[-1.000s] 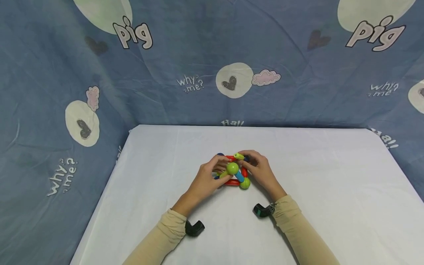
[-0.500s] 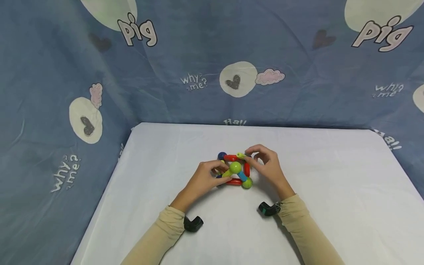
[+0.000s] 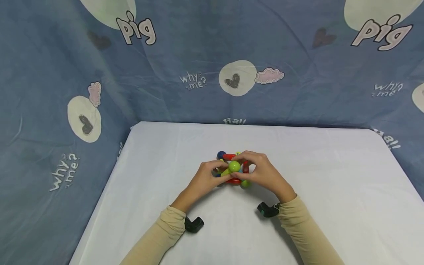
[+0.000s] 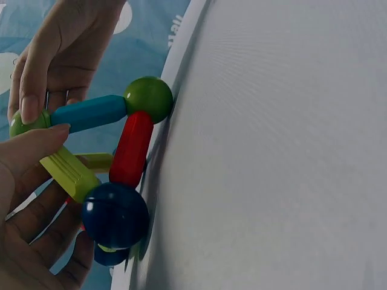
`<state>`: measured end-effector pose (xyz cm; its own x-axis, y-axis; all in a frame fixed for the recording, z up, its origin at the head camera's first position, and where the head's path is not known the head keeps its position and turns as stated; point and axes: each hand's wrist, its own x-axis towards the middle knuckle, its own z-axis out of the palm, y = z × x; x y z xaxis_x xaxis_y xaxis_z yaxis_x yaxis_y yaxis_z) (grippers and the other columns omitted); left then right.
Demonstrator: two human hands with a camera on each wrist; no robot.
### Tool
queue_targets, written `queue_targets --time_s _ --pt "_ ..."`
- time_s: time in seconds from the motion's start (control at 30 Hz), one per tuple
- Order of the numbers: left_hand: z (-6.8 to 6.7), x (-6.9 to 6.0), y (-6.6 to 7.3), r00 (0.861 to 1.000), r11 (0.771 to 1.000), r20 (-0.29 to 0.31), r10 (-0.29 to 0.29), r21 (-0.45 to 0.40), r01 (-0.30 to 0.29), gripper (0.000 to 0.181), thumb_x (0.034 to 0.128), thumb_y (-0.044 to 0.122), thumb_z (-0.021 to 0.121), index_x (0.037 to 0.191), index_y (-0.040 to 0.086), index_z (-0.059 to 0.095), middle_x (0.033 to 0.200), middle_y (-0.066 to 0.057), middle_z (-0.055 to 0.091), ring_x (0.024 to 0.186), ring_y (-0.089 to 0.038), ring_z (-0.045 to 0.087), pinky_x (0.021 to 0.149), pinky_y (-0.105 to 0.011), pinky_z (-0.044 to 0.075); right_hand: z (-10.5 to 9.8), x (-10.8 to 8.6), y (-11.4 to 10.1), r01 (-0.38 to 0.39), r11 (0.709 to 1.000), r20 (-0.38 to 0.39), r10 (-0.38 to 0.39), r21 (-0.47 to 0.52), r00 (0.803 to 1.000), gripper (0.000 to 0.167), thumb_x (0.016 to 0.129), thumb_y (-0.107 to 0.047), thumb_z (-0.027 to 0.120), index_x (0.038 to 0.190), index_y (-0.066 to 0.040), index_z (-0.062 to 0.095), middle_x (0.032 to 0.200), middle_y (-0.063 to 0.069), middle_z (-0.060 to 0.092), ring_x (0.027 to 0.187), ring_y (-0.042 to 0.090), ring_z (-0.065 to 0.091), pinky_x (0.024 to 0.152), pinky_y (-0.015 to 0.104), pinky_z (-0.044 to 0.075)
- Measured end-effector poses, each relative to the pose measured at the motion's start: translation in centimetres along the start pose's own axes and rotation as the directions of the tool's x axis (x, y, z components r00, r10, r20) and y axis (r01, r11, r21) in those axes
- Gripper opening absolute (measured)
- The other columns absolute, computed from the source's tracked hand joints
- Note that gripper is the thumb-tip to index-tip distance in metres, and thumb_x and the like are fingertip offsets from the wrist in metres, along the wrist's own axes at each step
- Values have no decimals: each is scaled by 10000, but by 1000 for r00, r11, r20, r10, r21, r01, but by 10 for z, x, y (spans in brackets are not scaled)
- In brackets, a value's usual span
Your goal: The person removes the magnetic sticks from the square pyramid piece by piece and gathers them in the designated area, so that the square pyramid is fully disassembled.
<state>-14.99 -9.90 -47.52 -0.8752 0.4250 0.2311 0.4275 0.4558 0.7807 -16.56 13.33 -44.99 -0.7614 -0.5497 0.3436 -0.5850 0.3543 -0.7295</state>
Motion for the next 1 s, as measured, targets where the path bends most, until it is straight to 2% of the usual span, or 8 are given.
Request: queue_targets --time_s 0.33,0.57,0.67,0.83,1.0 --pt "0 1 0 1000 1000 -15 -25 -18 25 264 884 202 822 1130 109 788 1056 -27 781 930 -136 699 814 -321 598 2 0 0 35 999 -23 -36 -40 999 367 827 -133 876 1172 -126 751 1091 13 756 758 182 672 678 351 585" --pt "0 1 -1 1000 999 -10 -30 -27 29 267 887 186 819 1131 80 787 1053 -52 784 946 -154 703 812 -353 600 4 -1 0 36 999 -37 -37 -24 999 356 830 -130 870 1166 -121 754 1105 34 760 857 164 699 682 299 615" --pt "0 1 -1 999 999 -11 -32 -21 32 272 888 182 817 1135 74 784 1057 -59 784 947 -159 707 810 -351 602 5 -1 0 18 1000 -38 -18 4 999 361 832 -113 863 1175 -106 751 1115 53 757 868 170 700 683 296 625" --pt "0 1 0 999 999 -19 -26 -19 26 273 884 178 818 1131 69 783 1061 -61 785 938 -158 706 801 -356 604 7 -1 0 -4 997 -52 8 80 999 370 828 -65 852 1181 -76 740 1123 88 747 817 253 692 656 287 627" --pt "0 1 1 999 999 -19 -33 -29 33 275 880 189 821 1132 83 784 1070 -50 787 928 -147 704 800 -340 597 7 -2 2 -28 990 -76 39 135 996 364 839 -58 839 1185 -67 725 1122 116 739 865 192 713 681 279 631"
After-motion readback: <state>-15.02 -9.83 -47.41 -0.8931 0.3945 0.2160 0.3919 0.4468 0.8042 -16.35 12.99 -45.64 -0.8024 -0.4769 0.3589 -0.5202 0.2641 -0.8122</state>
